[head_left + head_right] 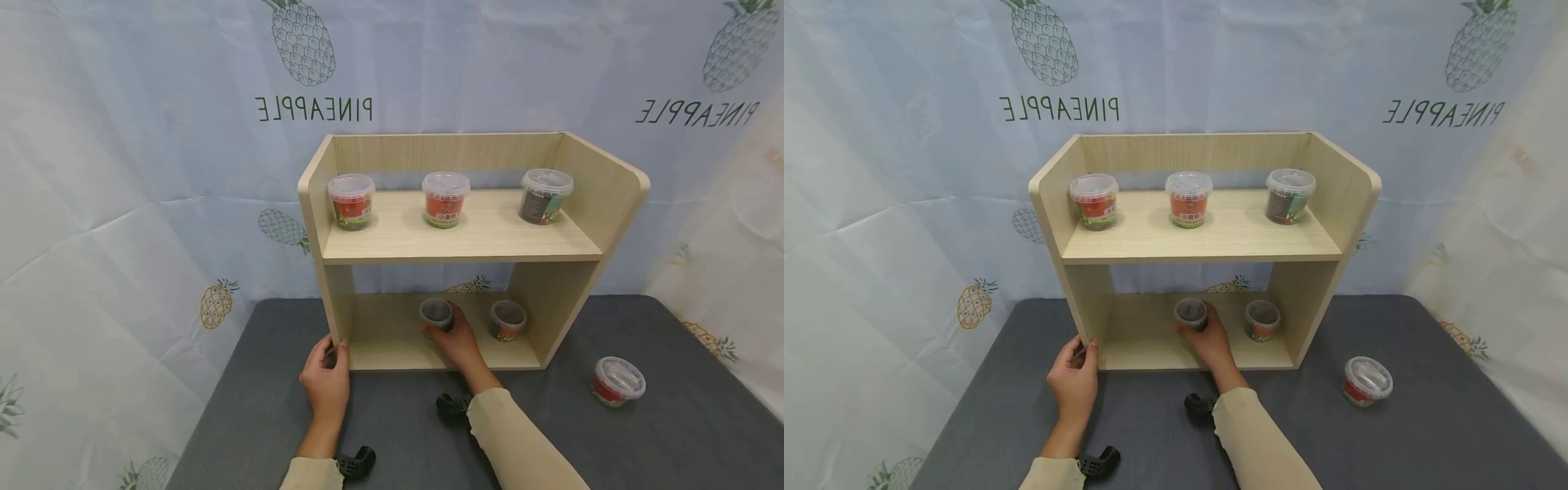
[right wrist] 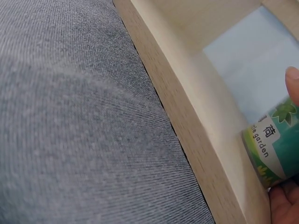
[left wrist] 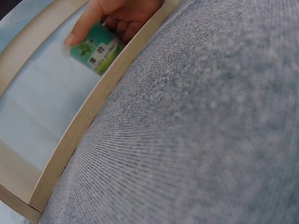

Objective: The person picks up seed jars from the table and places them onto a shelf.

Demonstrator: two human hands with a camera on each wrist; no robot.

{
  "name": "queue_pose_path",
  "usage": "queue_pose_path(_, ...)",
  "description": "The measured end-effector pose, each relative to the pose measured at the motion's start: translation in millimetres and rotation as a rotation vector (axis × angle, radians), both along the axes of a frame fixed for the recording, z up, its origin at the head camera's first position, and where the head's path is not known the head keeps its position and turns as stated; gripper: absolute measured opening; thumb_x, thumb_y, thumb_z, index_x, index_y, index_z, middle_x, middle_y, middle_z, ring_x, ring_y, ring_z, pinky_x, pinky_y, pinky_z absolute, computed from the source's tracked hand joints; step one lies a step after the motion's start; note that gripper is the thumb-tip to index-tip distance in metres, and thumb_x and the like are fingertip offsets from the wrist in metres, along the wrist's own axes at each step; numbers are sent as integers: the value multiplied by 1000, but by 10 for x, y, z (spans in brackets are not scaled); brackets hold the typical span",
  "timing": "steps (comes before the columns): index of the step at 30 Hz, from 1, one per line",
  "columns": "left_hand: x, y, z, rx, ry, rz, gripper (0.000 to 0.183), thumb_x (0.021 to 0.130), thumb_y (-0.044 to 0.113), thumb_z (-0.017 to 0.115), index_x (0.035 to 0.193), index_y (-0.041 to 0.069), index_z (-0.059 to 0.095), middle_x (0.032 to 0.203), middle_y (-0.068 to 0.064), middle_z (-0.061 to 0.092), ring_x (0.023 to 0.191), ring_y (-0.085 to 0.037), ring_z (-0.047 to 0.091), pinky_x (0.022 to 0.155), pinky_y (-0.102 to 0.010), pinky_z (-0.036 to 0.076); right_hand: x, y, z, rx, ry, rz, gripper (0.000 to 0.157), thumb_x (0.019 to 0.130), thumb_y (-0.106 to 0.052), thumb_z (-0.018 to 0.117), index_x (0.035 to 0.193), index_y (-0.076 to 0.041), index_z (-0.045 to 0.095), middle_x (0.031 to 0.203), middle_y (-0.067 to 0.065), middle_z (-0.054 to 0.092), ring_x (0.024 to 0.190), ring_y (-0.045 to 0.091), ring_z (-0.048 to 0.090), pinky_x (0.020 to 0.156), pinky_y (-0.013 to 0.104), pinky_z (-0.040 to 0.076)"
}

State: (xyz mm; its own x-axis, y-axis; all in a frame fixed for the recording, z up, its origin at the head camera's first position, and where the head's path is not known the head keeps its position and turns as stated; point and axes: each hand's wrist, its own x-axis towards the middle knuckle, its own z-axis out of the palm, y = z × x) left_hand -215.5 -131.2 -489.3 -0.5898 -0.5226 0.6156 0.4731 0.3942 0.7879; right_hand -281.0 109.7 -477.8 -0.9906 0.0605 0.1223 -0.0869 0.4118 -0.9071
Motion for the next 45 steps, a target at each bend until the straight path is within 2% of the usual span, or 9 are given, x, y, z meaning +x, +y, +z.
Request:
queue_pose_path(8,149,92,273,-35,41,23,22,81,-13,71,102,-11,71,98,-26,70,84,-37,70,69,-12,56,9,-7,2,-13,-2,6,81,86,-30,77,150,-6,34,144,23,48,133,39,46,108,56,39)
queue_pose_path(15,29,-15,7,29,-17,-35,21,87,4,74,108,2,74,105,-11,72,92,-10,69,73,-12,56,6,-5,-6,-3,-10,-1,84,86,-32,77,151,-6,32,146,23,46,134,39,45,108,56,39)
queue_pose_path(16,31,-15,7,34,-24,-37,21,87,5,74,108,1,74,105,-11,72,93,-8,68,73,-12,56,3,-4,-9,-4,-11,-2,85,85,-32,78,151,-5,31,146,23,45,135,40,44,109,56,39)
queue_pose_path(27,6,-12,-26,5,0,-8,23,85,2,75,107,4,75,104,-9,73,93,-10,68,73,-10,54,93,20,-28,12,-27,-22,98,83,-37,79,155,0,22,155,27,32,141,42,35,114,56,34)
queue_pose_path(31,13,12,16,-10,5,23,24,82,-3,76,105,0,74,102,-13,73,91,-18,70,71,-11,55,176,41,-26,-14,-28,-12,97,84,-34,79,155,-1,22,155,27,32,141,43,35,113,56,35)
queue_pose_path(35,84,59,171,-19,25,38,22,80,-10,74,103,-7,73,99,-20,72,88,-29,70,69,-19,58,299,81,-36,-62,-33,19,96,86,-30,77,155,0,18,156,27,30,143,41,31,114,55,34)
queue_pose_path(39,142,94,280,-34,44,42,21,80,-11,73,101,-8,72,97,-21,72,86,-28,70,69,-19,58,487,145,-44,-76,-25,31,93,87,-25,76,154,4,19,156,27,29,144,41,29,115,55,31)
queue_pose_path(42,96,71,197,-23,37,29,21,82,-8,74,102,-6,73,98,-18,72,85,-24,70,70,-11,55,633,215,-39,-67,-17,33,91,87,-25,77,153,6,22,154,27,33,143,41,31,115,55,31)
queue_pose_path(45,33,33,68,-5,23,13,22,83,-6,74,105,-3,73,101,-16,72,83,-24,71,69,-8,53,768,304,-19,-65,-64,48,92,87,-30,77,154,1,22,156,22,33,145,36,31,116,53,31)
